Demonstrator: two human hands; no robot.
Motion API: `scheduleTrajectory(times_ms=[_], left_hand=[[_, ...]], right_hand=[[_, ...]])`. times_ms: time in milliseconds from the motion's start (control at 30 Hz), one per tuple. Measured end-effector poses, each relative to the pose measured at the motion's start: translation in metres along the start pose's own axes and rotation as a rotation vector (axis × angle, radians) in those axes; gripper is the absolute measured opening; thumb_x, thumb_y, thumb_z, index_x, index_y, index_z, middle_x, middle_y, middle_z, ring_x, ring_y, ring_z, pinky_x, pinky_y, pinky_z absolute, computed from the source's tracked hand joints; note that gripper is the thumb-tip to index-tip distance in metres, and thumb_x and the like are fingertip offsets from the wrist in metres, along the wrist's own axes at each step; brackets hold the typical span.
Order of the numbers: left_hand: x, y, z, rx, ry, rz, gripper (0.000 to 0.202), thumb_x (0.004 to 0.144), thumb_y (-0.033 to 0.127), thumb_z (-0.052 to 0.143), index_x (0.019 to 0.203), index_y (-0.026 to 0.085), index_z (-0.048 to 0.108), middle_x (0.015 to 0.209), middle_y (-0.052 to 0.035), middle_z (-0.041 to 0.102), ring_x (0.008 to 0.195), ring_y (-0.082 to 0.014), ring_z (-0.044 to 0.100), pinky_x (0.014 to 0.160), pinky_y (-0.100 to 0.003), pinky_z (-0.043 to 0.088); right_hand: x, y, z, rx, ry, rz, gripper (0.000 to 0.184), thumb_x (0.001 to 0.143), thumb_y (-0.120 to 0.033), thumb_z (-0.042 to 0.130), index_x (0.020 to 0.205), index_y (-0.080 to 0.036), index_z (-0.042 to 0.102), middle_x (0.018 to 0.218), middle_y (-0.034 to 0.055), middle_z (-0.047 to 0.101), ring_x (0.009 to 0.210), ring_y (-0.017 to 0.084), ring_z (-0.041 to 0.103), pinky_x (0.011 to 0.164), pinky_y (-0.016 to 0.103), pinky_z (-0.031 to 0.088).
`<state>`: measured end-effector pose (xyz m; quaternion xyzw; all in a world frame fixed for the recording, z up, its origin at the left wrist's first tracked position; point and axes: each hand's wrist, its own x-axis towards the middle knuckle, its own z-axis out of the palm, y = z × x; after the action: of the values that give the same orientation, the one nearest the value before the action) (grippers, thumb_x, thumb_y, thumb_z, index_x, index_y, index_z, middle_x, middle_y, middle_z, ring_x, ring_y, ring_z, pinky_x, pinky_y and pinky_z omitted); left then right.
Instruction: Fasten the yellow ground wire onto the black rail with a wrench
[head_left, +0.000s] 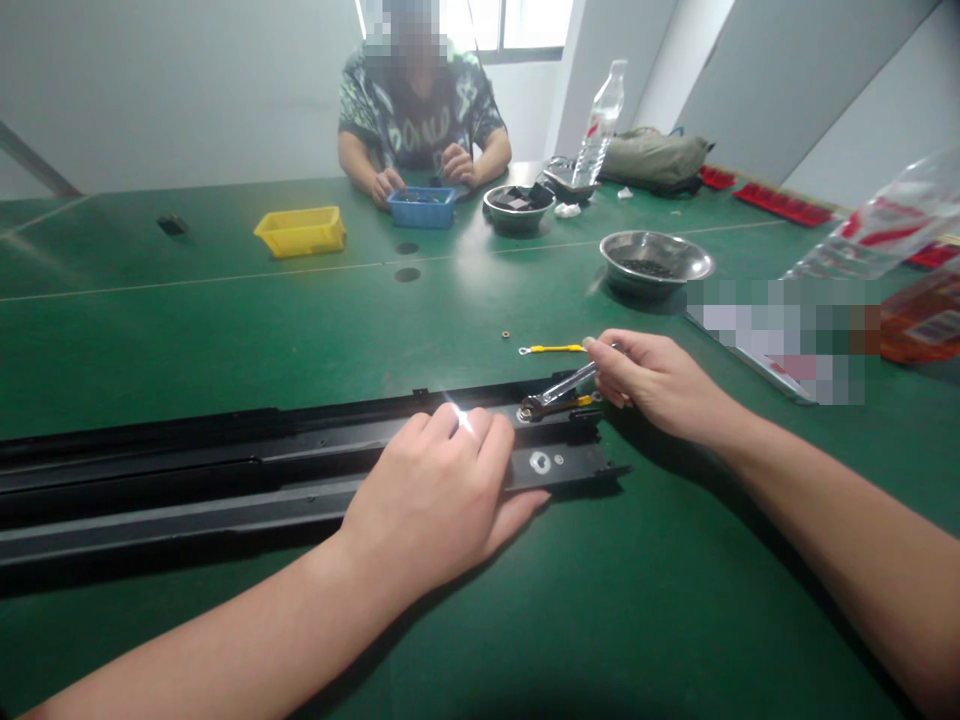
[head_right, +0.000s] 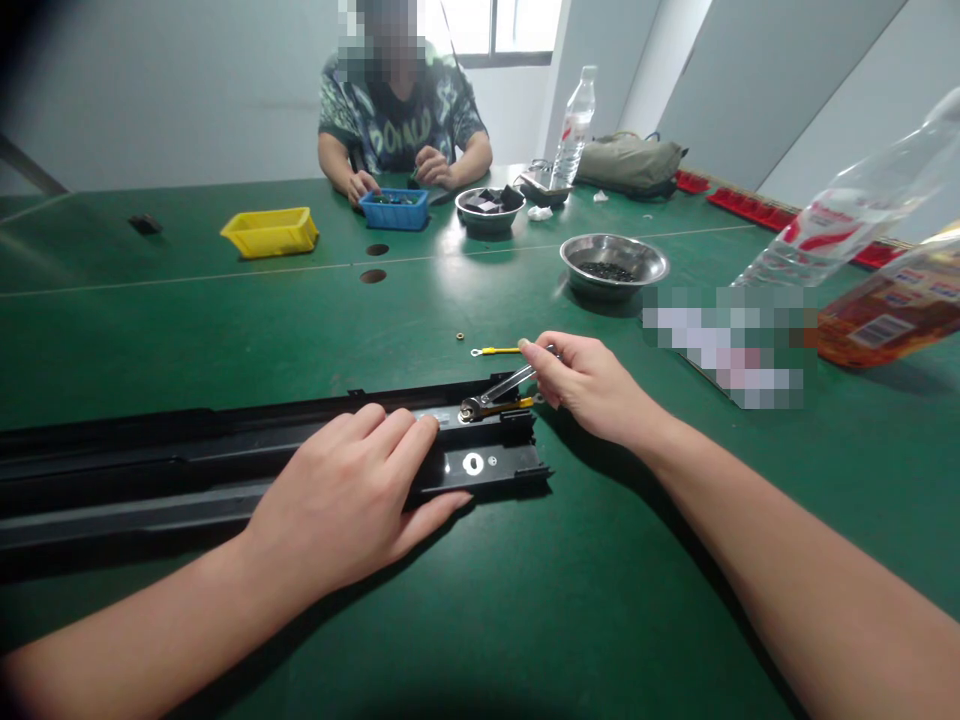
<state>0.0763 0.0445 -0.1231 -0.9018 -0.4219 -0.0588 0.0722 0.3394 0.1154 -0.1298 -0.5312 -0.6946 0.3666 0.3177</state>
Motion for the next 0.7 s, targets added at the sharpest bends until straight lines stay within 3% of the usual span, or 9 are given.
scheduleTrajectory(times_ms=[300,700], left_hand=[[0.000,-0.001,0.000,0.002,-0.013,0.000,0.047,0.099,0.062,0.041,0.108,0.019,0.057,0.096,-0.0102,0.061,0.090,-0.0313,0.054,0.078,-0.047,0.048],[0.001,0.000,0.001,0.009,-0.011,0.000,0.047,0.099,0.062,0.042,0.107,0.019,0.058,0.094,-0.0114,0.062,0.089,-0.0308,0.055,0.078,-0.046,0.047]], right_hand=[[0.000,0.001,0.000,-0.038,0.023,-0.009,0.051,0.097,-0.068,0.054,0.073,-0.022,0.052,0.060,-0.0028,0.052,0.057,0.014,0.045,0.060,0.030,0.036],[-0.004,-0.016,0.003,-0.230,0.126,0.025,0.056,0.097,-0.068,0.051,0.064,-0.024,0.045,0.056,-0.0009,0.046,0.054,0.016,0.040,0.056,0.033,0.029]])
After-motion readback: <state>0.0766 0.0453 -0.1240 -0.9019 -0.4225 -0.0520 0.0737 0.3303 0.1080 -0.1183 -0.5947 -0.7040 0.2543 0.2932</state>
